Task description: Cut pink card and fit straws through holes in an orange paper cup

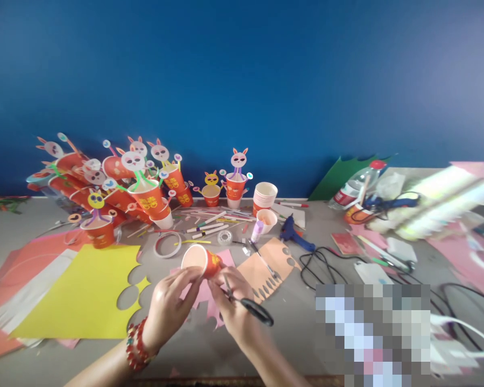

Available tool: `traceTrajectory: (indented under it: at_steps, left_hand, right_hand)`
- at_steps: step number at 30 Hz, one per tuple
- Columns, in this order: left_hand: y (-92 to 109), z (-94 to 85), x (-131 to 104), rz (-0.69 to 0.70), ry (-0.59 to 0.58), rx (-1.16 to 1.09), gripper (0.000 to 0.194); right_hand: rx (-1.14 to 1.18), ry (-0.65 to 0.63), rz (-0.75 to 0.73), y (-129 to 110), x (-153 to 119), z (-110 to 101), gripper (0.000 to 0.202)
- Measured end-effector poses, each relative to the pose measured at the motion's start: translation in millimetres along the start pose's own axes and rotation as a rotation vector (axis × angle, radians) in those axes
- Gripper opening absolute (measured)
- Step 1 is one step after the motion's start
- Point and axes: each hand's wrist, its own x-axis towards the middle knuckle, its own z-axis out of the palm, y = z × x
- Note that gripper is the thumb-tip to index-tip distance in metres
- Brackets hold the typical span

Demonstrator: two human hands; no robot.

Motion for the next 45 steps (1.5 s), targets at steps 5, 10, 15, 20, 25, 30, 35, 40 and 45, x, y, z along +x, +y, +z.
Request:
traceTrajectory:
  at_steps: [5, 10, 15, 20, 25, 30, 35, 40, 45]
  left_hand:
    - [4, -8.9, 8, -0.183, -0.177, -0.071, 0.017]
    - [6, -3.5, 5, -0.102, -0.072, -0.006, 0.014]
    - [5, 3.2, 0, 0.045, 0.017, 0.056, 0.017]
    - [4, 0.0, 1, -0.010, -0.026, 0.083, 0.015]
    - [4, -9.4, 9, -0.209, -0.195, -0.064, 0.017]
    - [5, -10.6, 12, -0.287, -0.270, -0.194, 0.018]
    - [5, 0.1, 4, -0.105, -0.060, -0.035, 0.013]
    - [2, 5.7, -2, 0.131, 0.060, 0.103, 0.025]
    - [5, -2.8, 4, -0.044, -0.042, 0.043, 0.012]
  right_hand:
    - [-0.194, -0.172, -0.286, -1, 9, -12, 0.026]
    - [-0.103, -0.095, -0.161, 3, 5, -8, 0.022]
    - [0.059, 0.041, 0.063, 8, -5, 6, 0.022]
    - [0.036, 0.049, 0.040, 5, -6, 9, 0.020]
    - [-0.134, -0.075, -0.171, 2, 2, -2, 0.021]
    - [-0.241, -0.213, -0.254, 1, 8, -12, 0.027]
    - [-0.081, -0.024, -0.072, 1, 0, -1, 0.023]
    - [0.083, 0.115, 0.107, 3, -8, 13, 0.026]
    - [-0.008, 0.020, -0.019, 3, -5, 5, 0.019]
